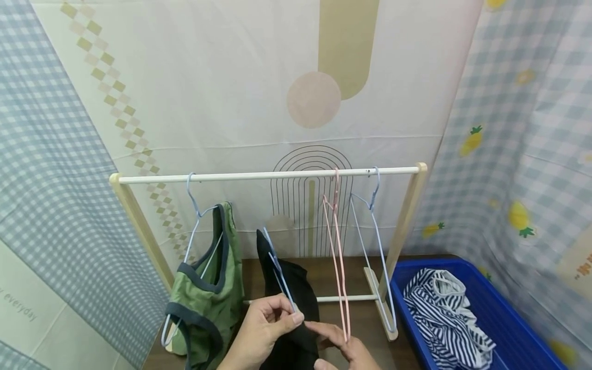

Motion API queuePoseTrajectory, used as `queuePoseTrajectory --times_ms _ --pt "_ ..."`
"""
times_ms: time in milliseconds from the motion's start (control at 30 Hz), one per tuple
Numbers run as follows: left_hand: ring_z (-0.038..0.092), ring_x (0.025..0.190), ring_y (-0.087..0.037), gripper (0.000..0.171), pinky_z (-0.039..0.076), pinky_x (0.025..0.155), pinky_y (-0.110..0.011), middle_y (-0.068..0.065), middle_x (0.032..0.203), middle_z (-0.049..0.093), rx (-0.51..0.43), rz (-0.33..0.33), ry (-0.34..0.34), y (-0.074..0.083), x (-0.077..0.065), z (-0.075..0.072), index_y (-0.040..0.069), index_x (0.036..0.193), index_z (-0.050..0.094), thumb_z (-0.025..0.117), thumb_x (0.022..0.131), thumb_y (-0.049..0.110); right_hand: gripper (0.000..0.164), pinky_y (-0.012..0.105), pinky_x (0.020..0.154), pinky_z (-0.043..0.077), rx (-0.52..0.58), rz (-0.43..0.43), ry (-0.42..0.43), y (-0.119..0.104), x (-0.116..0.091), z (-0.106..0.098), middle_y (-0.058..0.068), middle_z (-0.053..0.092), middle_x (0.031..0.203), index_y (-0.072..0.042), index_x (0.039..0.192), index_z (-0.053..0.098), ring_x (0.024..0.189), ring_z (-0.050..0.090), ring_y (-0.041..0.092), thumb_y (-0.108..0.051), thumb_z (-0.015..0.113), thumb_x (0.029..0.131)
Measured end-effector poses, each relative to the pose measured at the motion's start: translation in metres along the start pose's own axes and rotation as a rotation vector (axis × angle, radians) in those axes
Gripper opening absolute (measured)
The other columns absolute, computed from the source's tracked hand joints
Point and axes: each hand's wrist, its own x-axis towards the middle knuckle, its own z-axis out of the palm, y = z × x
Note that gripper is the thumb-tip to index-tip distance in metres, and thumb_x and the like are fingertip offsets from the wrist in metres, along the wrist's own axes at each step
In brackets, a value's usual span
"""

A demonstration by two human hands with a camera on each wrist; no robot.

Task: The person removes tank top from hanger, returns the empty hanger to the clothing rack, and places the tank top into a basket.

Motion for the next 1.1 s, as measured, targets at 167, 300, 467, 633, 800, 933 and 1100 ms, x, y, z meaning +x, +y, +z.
queuePoseTrajectory --times_ms 167,300,467,633,800,933,1100 --pt "0.057 0.08 -0.004 0.036 0.052 0.079 -0.019 0.01 0.081 0.057 0.02 -0.028 0.008 -0.002 -0.001 0.001 -0.023 0.097 0.052 0.071 0.1 0.007 0.056 0.028 0.077 0.061 0.072 0.041 0.052 -0.003 0.006 0.007 0.014 0.075 0.128 -0.006 0.145 0.061 0.111 0.066 -0.001 0.011 0.066 0.092" --pt "0.058 0.08 -0.004 0.037 0.053 0.08 -0.02 0.01 0.083 0.061 0.03 -0.046 0.021 -0.003 0.0 0.001 -0.024 0.097 0.052 0.071 0.101 0.008 0.043 0.028 0.073 0.061 0.078 0.057 0.117 -0.007 0.008 0.013 0.014 0.078 0.118 -0.002 0.133 0.067 0.103 0.067 -0.003 0.011 0.068 0.091" --pt "0.064 0.083 -0.004 0.037 0.055 0.08 -0.02 0.01 0.091 0.072 0.042 -0.05 0.038 -0.004 0.0 0.001 -0.024 0.097 0.054 0.072 0.1 0.009 0.033 0.027 0.068 0.059 0.061 0.044 0.175 -0.012 0.01 0.016 0.013 0.076 0.103 -0.007 0.119 0.071 0.09 0.067 -0.001 0.01 0.07 0.091" --pt "0.064 0.083 -0.006 0.035 0.055 0.079 -0.021 0.009 0.091 0.073 0.062 -0.075 0.052 -0.003 0.001 0.001 -0.022 0.098 0.057 0.072 0.1 0.009 0.028 0.027 0.066 0.058 0.061 0.056 0.195 -0.014 0.009 0.017 0.012 0.073 0.092 -0.008 0.11 0.071 0.084 0.066 -0.001 0.011 0.07 0.089" --pt "0.063 0.084 -0.008 0.035 0.053 0.079 -0.022 0.007 0.091 0.073 0.085 -0.104 0.075 -0.002 0.002 0.001 -0.02 0.1 0.06 0.074 0.099 0.012 0.029 0.026 0.065 0.057 0.032 0.021 0.207 -0.012 0.008 0.016 0.01 0.071 0.087 -0.009 0.106 0.069 0.082 0.067 -0.001 0.013 0.069 0.087" --pt "0.064 0.086 -0.008 0.035 0.054 0.081 -0.022 0.007 0.092 0.073 0.083 -0.104 0.069 -0.002 0.003 0.0 -0.02 0.1 0.06 0.074 0.099 0.012 0.031 0.026 0.065 0.058 0.019 0.009 0.205 -0.012 0.006 0.014 0.011 0.07 0.087 -0.011 0.106 0.069 0.082 0.066 -0.003 0.014 0.07 0.087" --pt "0.064 0.086 -0.008 0.036 0.054 0.082 -0.022 0.008 0.092 0.073 0.079 -0.111 0.07 -0.002 0.002 0.001 -0.021 0.1 0.059 0.074 0.099 0.012 0.033 0.026 0.064 0.058 0.013 -0.013 0.188 -0.009 0.002 0.012 0.011 0.069 0.089 -0.01 0.107 0.068 0.085 0.065 -0.005 0.016 0.07 0.086"
